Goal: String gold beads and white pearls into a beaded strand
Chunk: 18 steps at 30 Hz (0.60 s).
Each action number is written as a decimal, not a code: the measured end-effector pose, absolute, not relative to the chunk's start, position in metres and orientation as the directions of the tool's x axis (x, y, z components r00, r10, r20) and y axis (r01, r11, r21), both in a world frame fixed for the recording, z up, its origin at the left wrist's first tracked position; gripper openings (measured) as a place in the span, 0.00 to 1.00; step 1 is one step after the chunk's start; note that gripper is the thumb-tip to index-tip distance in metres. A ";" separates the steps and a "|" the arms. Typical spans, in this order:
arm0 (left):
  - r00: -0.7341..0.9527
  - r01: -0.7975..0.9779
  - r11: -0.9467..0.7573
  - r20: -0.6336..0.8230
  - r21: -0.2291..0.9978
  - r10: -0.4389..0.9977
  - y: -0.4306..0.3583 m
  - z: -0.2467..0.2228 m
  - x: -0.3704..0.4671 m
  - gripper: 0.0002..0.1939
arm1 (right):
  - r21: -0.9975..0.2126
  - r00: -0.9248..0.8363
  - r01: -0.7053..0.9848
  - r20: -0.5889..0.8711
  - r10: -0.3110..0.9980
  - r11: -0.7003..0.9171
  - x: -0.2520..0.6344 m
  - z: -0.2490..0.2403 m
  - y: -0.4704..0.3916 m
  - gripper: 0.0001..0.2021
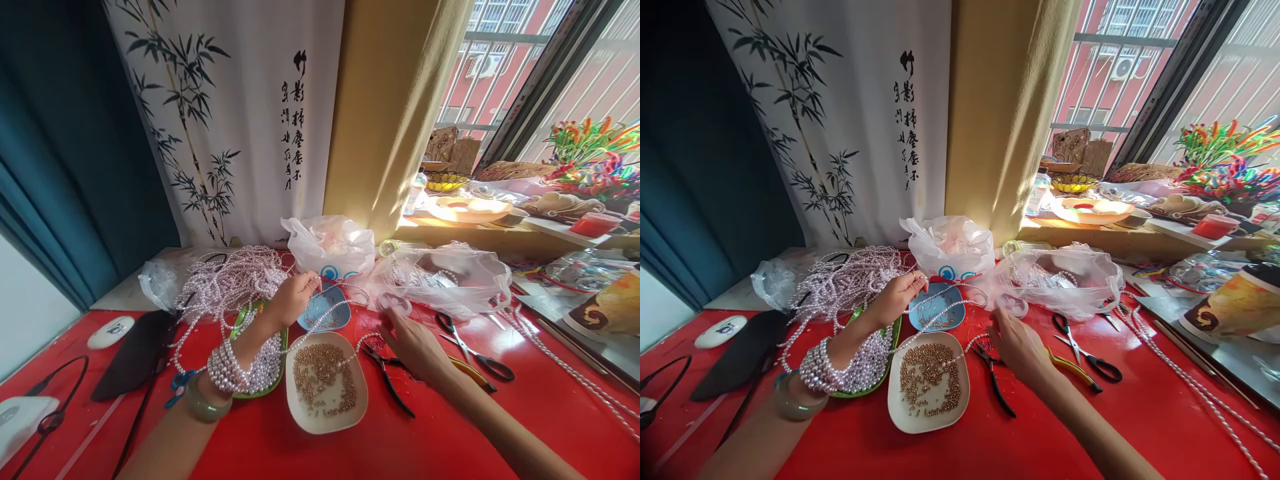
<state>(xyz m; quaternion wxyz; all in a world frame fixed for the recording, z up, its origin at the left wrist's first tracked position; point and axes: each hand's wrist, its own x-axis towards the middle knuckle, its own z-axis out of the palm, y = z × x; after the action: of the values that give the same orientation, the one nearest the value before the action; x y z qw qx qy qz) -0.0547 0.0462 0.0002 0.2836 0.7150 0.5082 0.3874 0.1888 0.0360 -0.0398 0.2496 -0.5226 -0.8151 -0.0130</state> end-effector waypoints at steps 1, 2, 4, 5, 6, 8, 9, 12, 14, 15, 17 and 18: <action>0.184 0.507 -0.320 0.263 0.800 0.947 0.046 0.000 -0.055 0.15 | -0.209 -0.343 0.870 0.395 0.852 0.447 0.194 -0.048 0.024 0.09; 0.184 0.508 -0.319 0.262 0.800 0.948 0.046 0.000 -0.055 0.15 | -0.113 -0.370 0.890 0.386 0.845 0.442 0.200 -0.057 0.012 0.11; 0.179 0.507 -0.319 0.264 0.801 0.948 0.046 0.000 -0.054 0.15 | 0.030 -0.430 0.891 0.373 0.822 0.452 0.209 -0.078 -0.007 0.20; 0.175 0.508 -0.318 0.265 0.801 0.948 0.046 0.001 -0.053 0.15 | 0.083 -0.450 0.886 0.385 0.806 0.455 0.212 -0.087 -0.013 0.22; 0.171 0.507 -0.317 0.266 0.802 0.949 0.046 0.001 -0.053 0.15 | 0.124 -0.466 0.881 0.399 0.790 0.457 0.214 -0.096 -0.017 0.23; 0.169 0.498 -0.319 0.270 0.807 0.948 0.045 0.001 -0.053 0.15 | 0.184 -0.492 0.869 0.420 0.763 0.459 0.215 -0.106 -0.020 0.22; 0.171 0.489 -0.323 0.274 0.810 0.946 0.044 0.001 -0.053 0.16 | 0.205 -0.498 0.866 0.430 0.753 0.456 0.215 -0.108 -0.018 0.20; 0.179 0.460 -0.344 0.295 0.819 0.939 0.043 0.003 -0.053 0.16 | 0.200 -0.491 0.869 0.461 0.739 0.452 0.215 -0.100 -0.011 0.17; 0.187 0.452 -0.358 0.306 0.817 0.934 0.041 0.006 -0.054 0.16 | 0.109 -0.467 0.871 0.492 0.735 0.480 0.217 -0.087 -0.006 0.17; 0.191 0.453 -0.365 0.311 0.814 0.931 0.040 0.007 -0.053 0.16 | 0.035 -0.444 0.867 0.510 0.737 0.498 0.219 -0.080 -0.004 0.17; 0.193 0.456 -0.375 0.322 0.807 0.927 0.039 0.008 -0.053 0.16 | -0.181 -0.334 0.851 0.537 0.775 0.492 0.224 -0.066 0.001 0.18; 0.188 0.455 -0.379 0.329 0.806 0.925 0.038 0.009 -0.052 0.16 | -0.313 -0.258 0.825 0.531 0.807 0.470 0.226 -0.059 0.003 0.18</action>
<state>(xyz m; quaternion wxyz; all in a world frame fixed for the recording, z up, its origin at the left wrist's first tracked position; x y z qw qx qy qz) -0.0521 0.0381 0.0087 0.2811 0.7175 0.4810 0.4180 0.2258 0.0029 -0.0590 0.3256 -0.5147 -0.7930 -0.0139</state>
